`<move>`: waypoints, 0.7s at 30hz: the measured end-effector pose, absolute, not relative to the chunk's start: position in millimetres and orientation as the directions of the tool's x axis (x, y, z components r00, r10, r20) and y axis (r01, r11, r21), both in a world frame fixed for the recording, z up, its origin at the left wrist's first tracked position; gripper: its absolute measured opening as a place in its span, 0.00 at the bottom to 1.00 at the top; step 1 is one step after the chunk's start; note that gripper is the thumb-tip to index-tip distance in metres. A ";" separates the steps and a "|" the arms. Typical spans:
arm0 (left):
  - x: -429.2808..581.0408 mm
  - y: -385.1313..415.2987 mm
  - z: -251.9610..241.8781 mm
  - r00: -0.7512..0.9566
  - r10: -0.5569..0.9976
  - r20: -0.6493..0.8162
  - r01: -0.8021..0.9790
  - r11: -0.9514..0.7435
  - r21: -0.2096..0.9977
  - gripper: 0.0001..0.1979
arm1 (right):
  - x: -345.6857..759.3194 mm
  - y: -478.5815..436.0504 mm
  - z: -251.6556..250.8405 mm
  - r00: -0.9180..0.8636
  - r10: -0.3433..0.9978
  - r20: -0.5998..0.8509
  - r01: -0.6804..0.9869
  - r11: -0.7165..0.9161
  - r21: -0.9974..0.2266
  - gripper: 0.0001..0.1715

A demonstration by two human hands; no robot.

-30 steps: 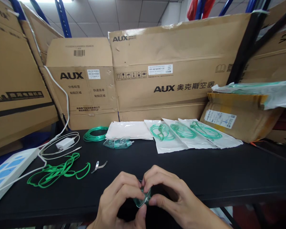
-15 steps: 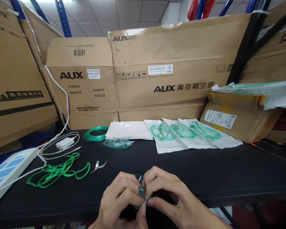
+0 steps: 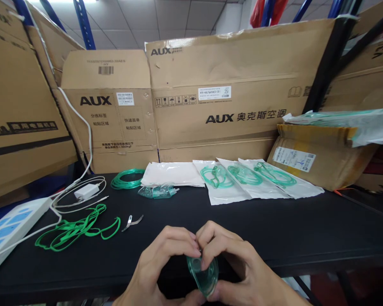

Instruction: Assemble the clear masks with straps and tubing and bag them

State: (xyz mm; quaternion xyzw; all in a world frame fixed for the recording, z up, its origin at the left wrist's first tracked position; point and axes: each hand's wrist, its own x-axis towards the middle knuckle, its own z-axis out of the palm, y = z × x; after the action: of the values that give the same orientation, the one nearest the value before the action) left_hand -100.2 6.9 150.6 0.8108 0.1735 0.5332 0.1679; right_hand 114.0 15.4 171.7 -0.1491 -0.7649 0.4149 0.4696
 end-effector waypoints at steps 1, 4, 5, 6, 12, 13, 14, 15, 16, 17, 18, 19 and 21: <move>-100.5 7.3 151.0 0.379 0.465 0.800 0.093 -0.880 0.466 0.21 | 113.8 15.7 171.0 -0.512 0.623 0.591 -0.158 0.608 -0.778 0.12; -100.7 8.5 151.8 0.391 0.458 0.798 0.071 -0.880 0.470 0.21 | 113.7 16.1 169.4 -0.507 0.619 0.600 -0.172 0.609 -0.774 0.12; -100.7 8.7 151.6 0.391 0.454 0.800 0.066 -0.881 0.468 0.21 | 113.6 16.1 169.1 -0.505 0.617 0.604 -0.178 0.610 -0.772 0.11; -100.6 8.8 151.3 0.390 0.458 0.799 0.065 -0.879 0.472 0.21 | 113.4 16.2 168.8 -0.500 0.619 0.606 -0.182 0.609 -0.772 0.11; -102.0 6.8 151.0 0.396 0.481 0.782 0.047 -0.861 0.506 0.22 | 111.7 16.2 170.0 -0.462 0.622 0.632 -0.183 0.631 -0.754 0.11; -102.1 6.8 151.8 0.396 0.488 0.778 0.040 -0.855 0.516 0.21 | 111.5 16.1 170.2 -0.455 0.623 0.636 -0.184 0.633 -0.752 0.11; -102.2 7.0 152.6 0.393 0.496 0.774 0.034 -0.849 0.527 0.20 | 111.3 16.0 170.1 -0.450 0.623 0.640 -0.186 0.635 -0.749 0.11; -102.2 7.3 153.4 0.386 0.503 0.773 0.029 -0.845 0.535 0.18 | 111.1 15.9 169.9 -0.447 0.621 0.644 -0.187 0.640 -0.746 0.12; -102.1 7.8 154.1 0.381 0.506 0.774 0.024 -0.842 0.539 0.16 | 110.9 15.9 169.6 -0.444 0.619 0.647 -0.187 0.643 -0.743 0.12; -102.0 8.2 154.6 0.371 0.511 0.776 0.021 -0.840 0.543 0.14 | 110.8 16.0 169.1 -0.442 0.619 0.650 -0.186 0.645 -0.741 0.12; -101.9 8.6 155.1 0.361 0.517 0.776 0.020 -0.837 0.547 0.13 | 110.6 16.2 168.6 -0.437 0.619 0.652 -0.186 0.647 -0.739 0.12; -101.8 8.8 155.4 0.353 0.524 0.775 0.019 -0.832 0.554 0.11 | 110.6 16.4 168.2 -0.435 0.622 0.651 -0.185 0.646 -0.741 0.12; -101.9 8.3 155.9 0.344 0.555 0.757 0.030 -0.812 0.583 0.08 | 111.0 17.0 167.7 -0.434 0.634 0.640 -0.188 0.631 -0.752 0.12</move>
State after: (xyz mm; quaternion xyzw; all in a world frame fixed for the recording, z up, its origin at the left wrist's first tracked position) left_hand -101.9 8.3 155.9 0.7830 0.1868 0.5413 0.2428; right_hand 111.0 17.0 167.7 -0.1496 -0.7452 0.4023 0.5103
